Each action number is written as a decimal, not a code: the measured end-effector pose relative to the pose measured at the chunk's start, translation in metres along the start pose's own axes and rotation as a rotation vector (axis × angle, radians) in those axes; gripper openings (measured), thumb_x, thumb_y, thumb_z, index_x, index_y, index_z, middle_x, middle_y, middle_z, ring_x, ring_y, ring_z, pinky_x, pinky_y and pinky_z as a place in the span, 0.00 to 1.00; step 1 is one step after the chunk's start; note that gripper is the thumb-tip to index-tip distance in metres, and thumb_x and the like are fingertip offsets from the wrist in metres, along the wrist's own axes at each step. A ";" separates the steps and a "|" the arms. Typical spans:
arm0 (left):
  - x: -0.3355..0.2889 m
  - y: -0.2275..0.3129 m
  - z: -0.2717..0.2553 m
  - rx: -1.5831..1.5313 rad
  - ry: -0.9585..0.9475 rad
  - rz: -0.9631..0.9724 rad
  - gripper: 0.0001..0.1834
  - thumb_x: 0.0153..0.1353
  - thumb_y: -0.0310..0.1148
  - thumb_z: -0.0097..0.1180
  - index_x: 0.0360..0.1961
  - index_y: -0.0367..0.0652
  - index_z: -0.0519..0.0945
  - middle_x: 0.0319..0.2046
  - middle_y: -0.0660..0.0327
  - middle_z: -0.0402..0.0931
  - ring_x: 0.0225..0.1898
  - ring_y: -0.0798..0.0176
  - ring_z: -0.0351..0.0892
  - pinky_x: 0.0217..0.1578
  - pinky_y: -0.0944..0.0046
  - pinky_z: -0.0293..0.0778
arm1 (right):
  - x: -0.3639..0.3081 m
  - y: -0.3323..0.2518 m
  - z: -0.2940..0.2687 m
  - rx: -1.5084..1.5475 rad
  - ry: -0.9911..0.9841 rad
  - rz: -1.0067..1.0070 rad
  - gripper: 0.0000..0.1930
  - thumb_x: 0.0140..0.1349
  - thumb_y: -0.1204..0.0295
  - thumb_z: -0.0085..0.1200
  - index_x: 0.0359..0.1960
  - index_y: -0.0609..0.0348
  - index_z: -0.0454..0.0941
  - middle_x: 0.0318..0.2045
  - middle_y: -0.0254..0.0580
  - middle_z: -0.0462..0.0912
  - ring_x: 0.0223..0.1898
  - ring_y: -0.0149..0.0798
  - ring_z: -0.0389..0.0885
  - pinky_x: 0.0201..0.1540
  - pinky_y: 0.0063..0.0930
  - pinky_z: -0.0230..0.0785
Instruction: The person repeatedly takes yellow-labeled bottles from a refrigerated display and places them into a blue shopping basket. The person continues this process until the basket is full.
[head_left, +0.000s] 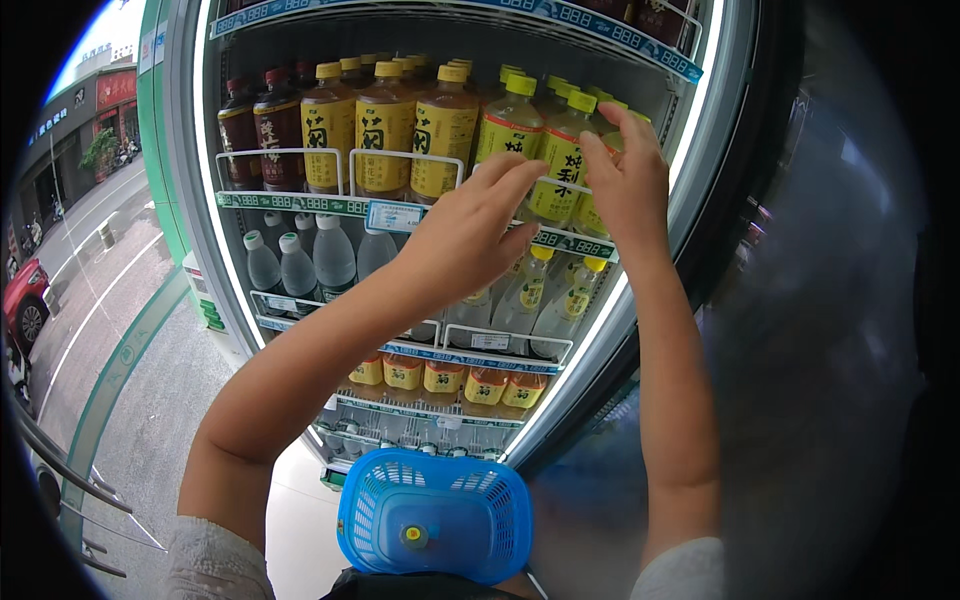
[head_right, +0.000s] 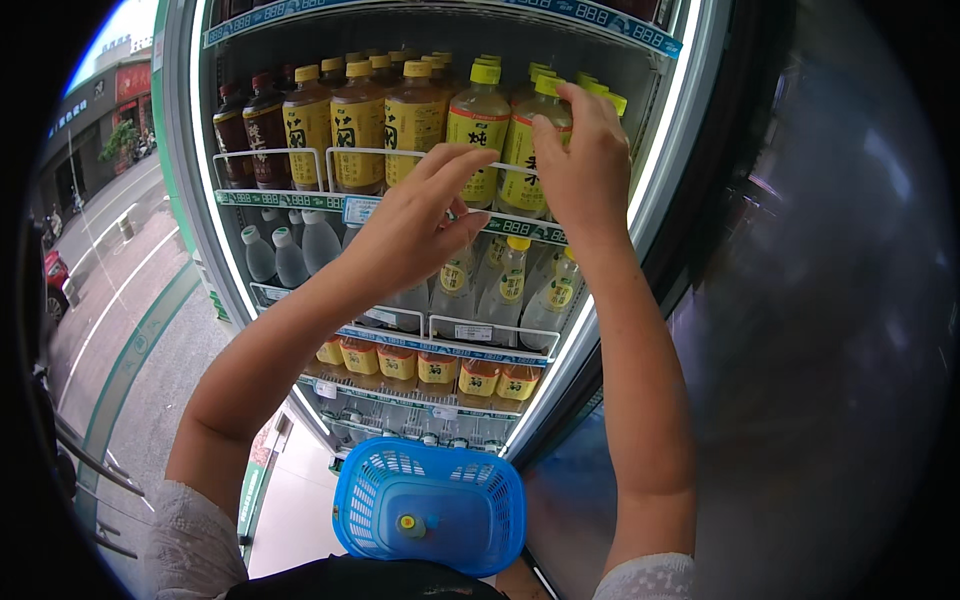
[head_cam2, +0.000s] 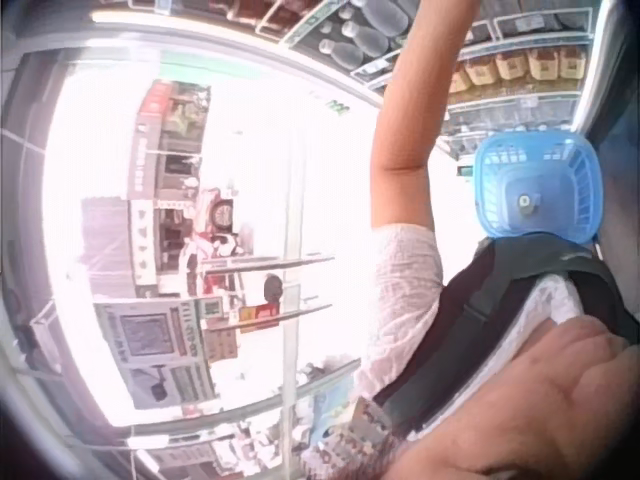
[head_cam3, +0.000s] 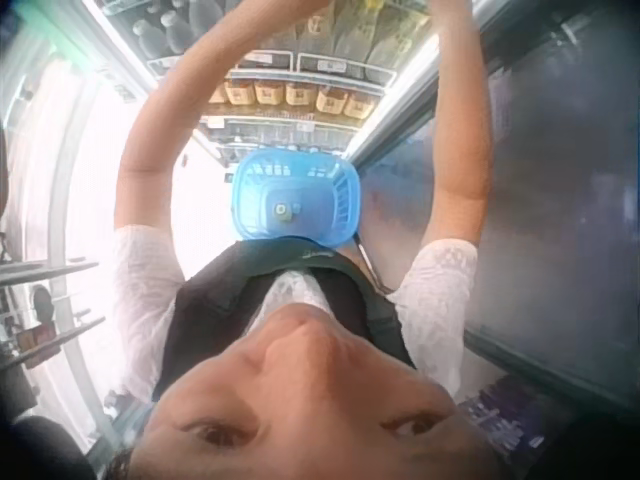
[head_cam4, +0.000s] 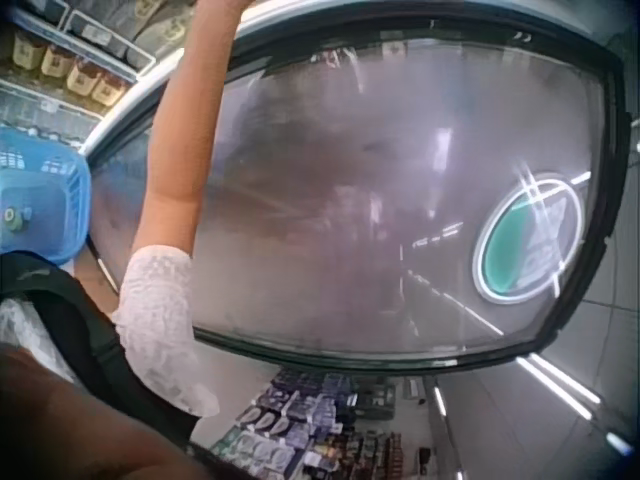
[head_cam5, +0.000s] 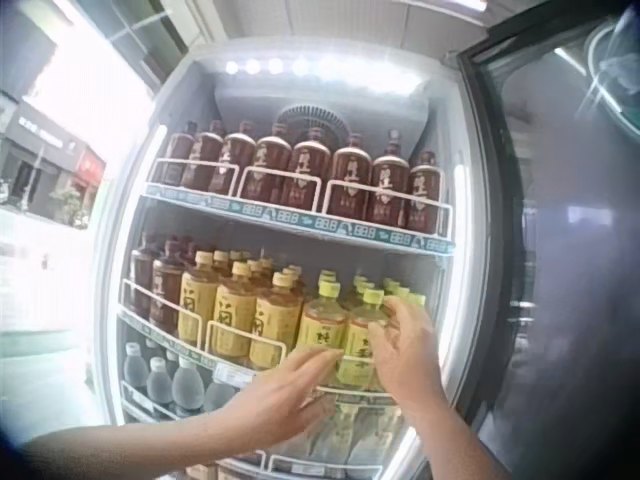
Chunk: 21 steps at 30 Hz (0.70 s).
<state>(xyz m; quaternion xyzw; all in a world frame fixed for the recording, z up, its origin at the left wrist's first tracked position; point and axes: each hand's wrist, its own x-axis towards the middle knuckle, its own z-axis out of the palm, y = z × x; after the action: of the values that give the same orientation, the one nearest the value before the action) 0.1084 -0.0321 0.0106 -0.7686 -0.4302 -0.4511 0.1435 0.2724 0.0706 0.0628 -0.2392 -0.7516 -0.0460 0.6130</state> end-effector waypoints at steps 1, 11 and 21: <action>0.030 0.001 0.004 0.024 0.066 0.048 0.30 0.61 0.27 0.61 0.63 0.34 0.66 0.60 0.48 0.68 0.51 0.50 0.78 0.48 0.58 0.78 | 0.030 0.015 -0.001 -0.155 0.038 -0.048 0.22 0.63 0.66 0.56 0.56 0.65 0.75 0.51 0.54 0.80 0.36 0.42 0.87 0.40 0.32 0.80; 0.106 -0.037 0.043 0.013 0.069 -0.108 0.41 0.55 0.32 0.65 0.67 0.31 0.61 0.54 0.38 0.74 0.56 0.38 0.75 0.55 0.52 0.73 | 0.073 0.017 0.016 -0.435 -0.273 0.182 0.20 0.62 0.55 0.56 0.36 0.63 0.84 0.32 0.49 0.88 0.36 0.48 0.88 0.39 0.39 0.81; 0.058 0.038 -0.038 -0.160 0.012 0.077 0.39 0.54 0.39 0.70 0.65 0.42 0.67 0.53 0.46 0.76 0.55 0.47 0.77 0.52 0.54 0.75 | -0.004 -0.065 -0.055 -0.280 0.151 -0.535 0.15 0.63 0.61 0.63 0.43 0.58 0.78 0.37 0.42 0.84 0.33 0.44 0.84 0.37 0.34 0.77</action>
<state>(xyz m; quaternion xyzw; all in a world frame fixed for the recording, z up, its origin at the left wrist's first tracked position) 0.1299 -0.0463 0.0852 -0.7907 -0.3622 -0.4830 0.1015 0.2950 -0.0079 0.0874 -0.1110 -0.7267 -0.3263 0.5942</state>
